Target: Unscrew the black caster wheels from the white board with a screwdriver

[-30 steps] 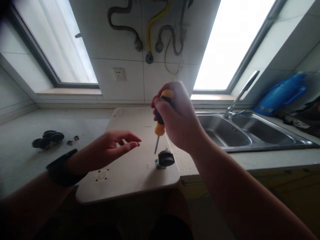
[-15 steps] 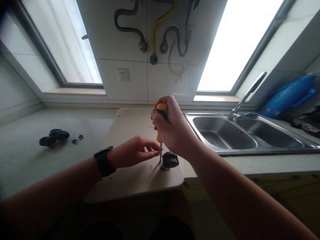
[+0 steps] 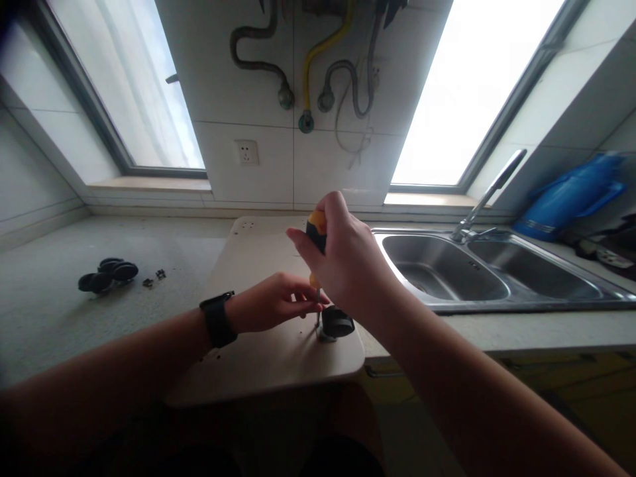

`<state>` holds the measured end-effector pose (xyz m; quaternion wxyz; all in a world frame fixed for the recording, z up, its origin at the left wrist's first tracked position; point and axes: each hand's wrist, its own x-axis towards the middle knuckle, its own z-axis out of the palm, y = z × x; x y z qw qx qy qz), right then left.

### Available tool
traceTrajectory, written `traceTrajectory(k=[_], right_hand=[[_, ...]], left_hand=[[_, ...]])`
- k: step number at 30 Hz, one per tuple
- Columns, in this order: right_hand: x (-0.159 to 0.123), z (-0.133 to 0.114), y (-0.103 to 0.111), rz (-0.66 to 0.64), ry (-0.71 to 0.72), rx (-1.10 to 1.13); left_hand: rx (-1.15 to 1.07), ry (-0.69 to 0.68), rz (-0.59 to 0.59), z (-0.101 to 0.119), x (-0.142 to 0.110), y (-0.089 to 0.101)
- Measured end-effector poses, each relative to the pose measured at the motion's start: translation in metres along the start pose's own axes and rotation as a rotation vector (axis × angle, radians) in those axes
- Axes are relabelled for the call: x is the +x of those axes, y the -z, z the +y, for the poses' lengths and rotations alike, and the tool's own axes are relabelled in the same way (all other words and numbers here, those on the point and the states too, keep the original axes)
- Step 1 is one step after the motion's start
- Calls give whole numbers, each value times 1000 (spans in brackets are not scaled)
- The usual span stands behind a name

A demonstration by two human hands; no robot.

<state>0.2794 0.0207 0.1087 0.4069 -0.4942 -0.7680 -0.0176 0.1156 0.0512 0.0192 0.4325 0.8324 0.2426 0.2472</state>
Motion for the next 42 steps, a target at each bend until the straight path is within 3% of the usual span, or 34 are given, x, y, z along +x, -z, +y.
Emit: traceTrajectory(k=[9, 16, 19, 25, 30, 34, 39, 42], right_hand=[[7, -2, 22, -109, -94, 121], [13, 6, 27, -358, -108, 509], [19, 6, 30, -458, -55, 480], [22, 1, 30, -369, -61, 199], [20, 4, 35, -319, -99, 299], [22, 9, 44, -430, -86, 404], [24, 16, 50, -555, -35, 530], [24, 16, 45, -509, -34, 520]], left_hand=[[-276, 12, -13, -8, 4, 1], [-243, 45, 70, -9, 7, -1], [-224, 18, 99, -9, 8, -1], [-151, 26, 99, -2, 8, -2], [-128, 57, 139, 2, 8, -6], [-149, 60, 151, 4, 7, -3], [-404, -25, 31, 4, 7, -1], [-471, -9, 82, -1, 10, -5]])
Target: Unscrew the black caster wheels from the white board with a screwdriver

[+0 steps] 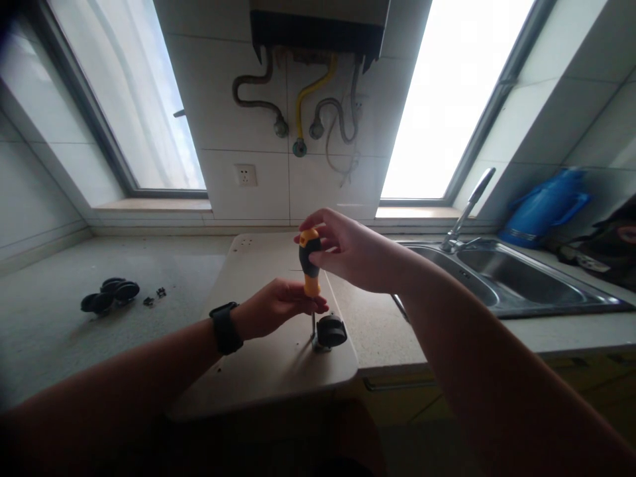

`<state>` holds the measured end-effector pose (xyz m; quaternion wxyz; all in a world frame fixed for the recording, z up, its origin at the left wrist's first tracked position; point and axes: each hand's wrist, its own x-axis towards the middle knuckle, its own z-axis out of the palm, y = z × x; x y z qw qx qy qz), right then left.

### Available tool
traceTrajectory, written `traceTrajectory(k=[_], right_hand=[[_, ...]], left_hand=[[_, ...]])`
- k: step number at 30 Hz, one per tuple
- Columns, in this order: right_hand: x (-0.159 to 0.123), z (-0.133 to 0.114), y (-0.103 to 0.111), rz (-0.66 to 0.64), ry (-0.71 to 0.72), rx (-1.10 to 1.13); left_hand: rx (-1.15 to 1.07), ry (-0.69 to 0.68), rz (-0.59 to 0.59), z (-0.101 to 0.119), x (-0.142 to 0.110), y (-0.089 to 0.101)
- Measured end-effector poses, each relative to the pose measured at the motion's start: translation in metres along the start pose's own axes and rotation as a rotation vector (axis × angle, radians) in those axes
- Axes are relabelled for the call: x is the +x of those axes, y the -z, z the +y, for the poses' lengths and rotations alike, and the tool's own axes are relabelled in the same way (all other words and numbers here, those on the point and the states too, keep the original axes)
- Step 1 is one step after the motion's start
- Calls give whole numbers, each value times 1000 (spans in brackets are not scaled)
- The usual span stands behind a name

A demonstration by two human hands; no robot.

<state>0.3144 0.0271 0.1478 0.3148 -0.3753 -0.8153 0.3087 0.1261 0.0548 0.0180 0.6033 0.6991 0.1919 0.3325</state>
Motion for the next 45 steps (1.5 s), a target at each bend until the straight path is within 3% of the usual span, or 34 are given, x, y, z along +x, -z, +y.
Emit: traceTrajectory(k=[6, 13, 19, 25, 29, 34, 37, 45], right_hand=[[4, -2, -12, 257, -88, -210], [5, 4, -9, 122, -47, 129], [5, 0, -15, 191, -101, -161], [2, 5, -16, 181, -80, 62], [3, 6, -15, 165, -58, 80], [5, 7, -15, 262, -69, -153], [5, 8, -18, 234, -39, -188], [4, 7, -23, 238, -41, -7]], left_hand=[[55, 22, 67, -6, 4, 0], [89, 47, 119, -3, 6, 2], [95, 15, 120, 1, 8, -3], [149, 40, 171, 2, 10, -6], [92, 32, 50, 4, 7, 0], [-7, 115, -60, -1, 1, 8], [-48, 127, -22, -5, 0, 8], [49, 64, 74, -5, 2, 3]])
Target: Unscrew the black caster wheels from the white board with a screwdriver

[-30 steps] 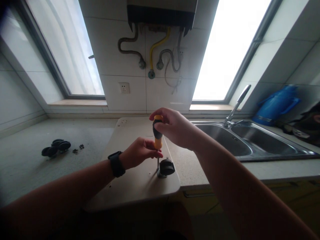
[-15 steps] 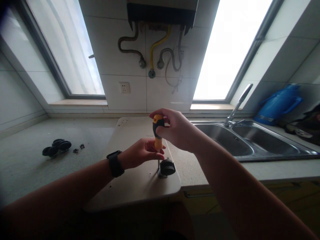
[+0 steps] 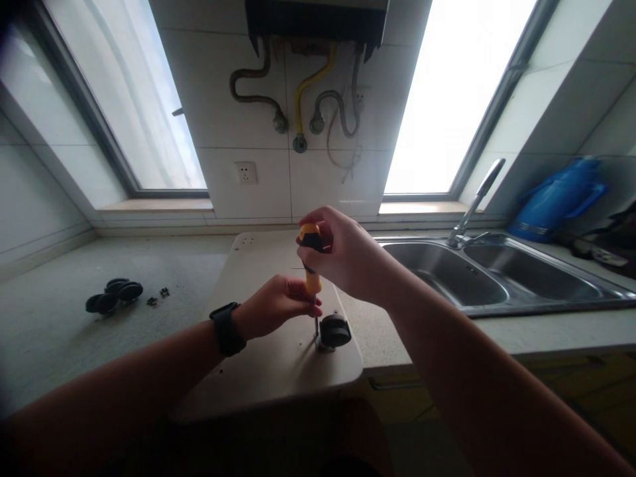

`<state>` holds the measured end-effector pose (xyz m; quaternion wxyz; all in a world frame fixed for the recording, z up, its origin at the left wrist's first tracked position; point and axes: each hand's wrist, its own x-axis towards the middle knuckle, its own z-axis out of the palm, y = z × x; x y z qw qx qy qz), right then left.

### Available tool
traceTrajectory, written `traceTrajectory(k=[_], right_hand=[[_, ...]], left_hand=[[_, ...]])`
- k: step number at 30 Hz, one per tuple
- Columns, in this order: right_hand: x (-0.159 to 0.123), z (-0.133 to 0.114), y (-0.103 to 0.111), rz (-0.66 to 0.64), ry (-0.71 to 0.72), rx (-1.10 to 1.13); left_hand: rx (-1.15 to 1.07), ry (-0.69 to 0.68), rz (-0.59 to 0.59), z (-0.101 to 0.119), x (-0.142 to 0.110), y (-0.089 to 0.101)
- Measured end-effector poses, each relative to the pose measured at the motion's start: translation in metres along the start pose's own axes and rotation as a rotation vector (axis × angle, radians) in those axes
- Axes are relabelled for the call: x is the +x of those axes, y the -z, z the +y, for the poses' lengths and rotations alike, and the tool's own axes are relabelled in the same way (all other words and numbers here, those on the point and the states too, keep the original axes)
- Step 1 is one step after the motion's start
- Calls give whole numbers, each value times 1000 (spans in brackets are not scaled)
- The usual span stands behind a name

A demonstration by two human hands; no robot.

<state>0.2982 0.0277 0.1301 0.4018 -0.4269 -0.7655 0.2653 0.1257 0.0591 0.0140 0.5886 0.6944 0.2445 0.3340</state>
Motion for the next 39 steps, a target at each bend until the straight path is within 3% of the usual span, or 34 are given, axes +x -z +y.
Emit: traceTrajectory(k=[8, 11, 16, 19, 25, 30, 36, 39], right_hand=[[0, -2, 0, 25, 85, -189], [-1, -3, -1, 42, 13, -33], [2, 6, -1, -50, 1, 273], [5, 10, 1, -61, -19, 347], [3, 7, 4, 6, -5, 53], [-2, 4, -1, 75, -78, 147], [-6, 7, 0, 118, -4, -44], [-6, 7, 0, 138, -47, 14]], left_hand=[[54, -6, 16, 1, 1, -1], [-21, -2, -34, 5, 2, 1], [-89, 21, -138, 11, 2, 3], [-103, 21, -119, 10, 1, 1], [-31, -6, -36, 9, 3, -4], [-5, -27, 2, 9, 7, -8], [65, -32, 70, 9, 9, -12], [78, -38, 80, 10, 9, -13]])
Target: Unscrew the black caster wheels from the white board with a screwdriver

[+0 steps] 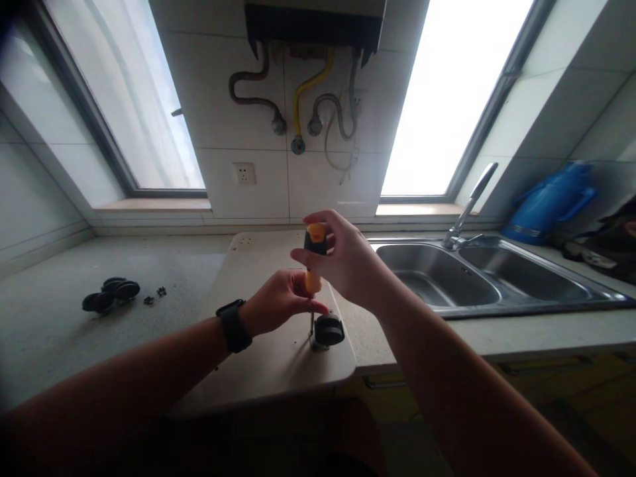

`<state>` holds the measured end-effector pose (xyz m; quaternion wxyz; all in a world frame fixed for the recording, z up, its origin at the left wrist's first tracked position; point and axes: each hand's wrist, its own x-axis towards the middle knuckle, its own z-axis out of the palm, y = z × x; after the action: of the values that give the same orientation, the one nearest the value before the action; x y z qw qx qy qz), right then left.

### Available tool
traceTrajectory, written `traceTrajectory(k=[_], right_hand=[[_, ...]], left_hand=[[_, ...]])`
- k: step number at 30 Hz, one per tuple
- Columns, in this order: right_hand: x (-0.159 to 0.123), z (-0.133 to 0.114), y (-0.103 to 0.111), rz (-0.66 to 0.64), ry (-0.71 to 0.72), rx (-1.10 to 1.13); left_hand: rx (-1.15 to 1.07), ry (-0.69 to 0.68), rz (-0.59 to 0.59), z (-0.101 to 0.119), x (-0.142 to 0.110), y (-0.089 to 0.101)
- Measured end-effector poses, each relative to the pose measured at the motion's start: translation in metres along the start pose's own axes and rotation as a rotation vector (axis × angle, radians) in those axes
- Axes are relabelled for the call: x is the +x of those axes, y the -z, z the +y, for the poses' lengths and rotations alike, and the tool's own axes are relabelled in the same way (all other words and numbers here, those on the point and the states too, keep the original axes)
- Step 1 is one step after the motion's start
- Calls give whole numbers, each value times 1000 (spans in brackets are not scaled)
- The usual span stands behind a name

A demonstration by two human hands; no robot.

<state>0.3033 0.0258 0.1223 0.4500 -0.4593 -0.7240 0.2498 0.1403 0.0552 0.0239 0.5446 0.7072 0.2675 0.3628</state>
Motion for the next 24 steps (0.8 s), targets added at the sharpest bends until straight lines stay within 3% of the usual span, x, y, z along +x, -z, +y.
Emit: traceTrajectory(k=[4, 9, 12, 16, 24], right_hand=[[0, 0, -1, -56, -19, 171], [2, 4, 1, -186, 35, 360], [2, 4, 3, -210, 41, 266], [-1, -1, 3, -218, -21, 58], [-3, -5, -1, -114, 13, -32]], left_hand=[[-6, -3, -6, 3, 0, 4], [-47, 21, -158, 8, -6, 15], [-68, 49, -197, 8, -10, 17], [-34, 27, -149, 5, -11, 13], [9, 4, -57, 8, -7, 7]])
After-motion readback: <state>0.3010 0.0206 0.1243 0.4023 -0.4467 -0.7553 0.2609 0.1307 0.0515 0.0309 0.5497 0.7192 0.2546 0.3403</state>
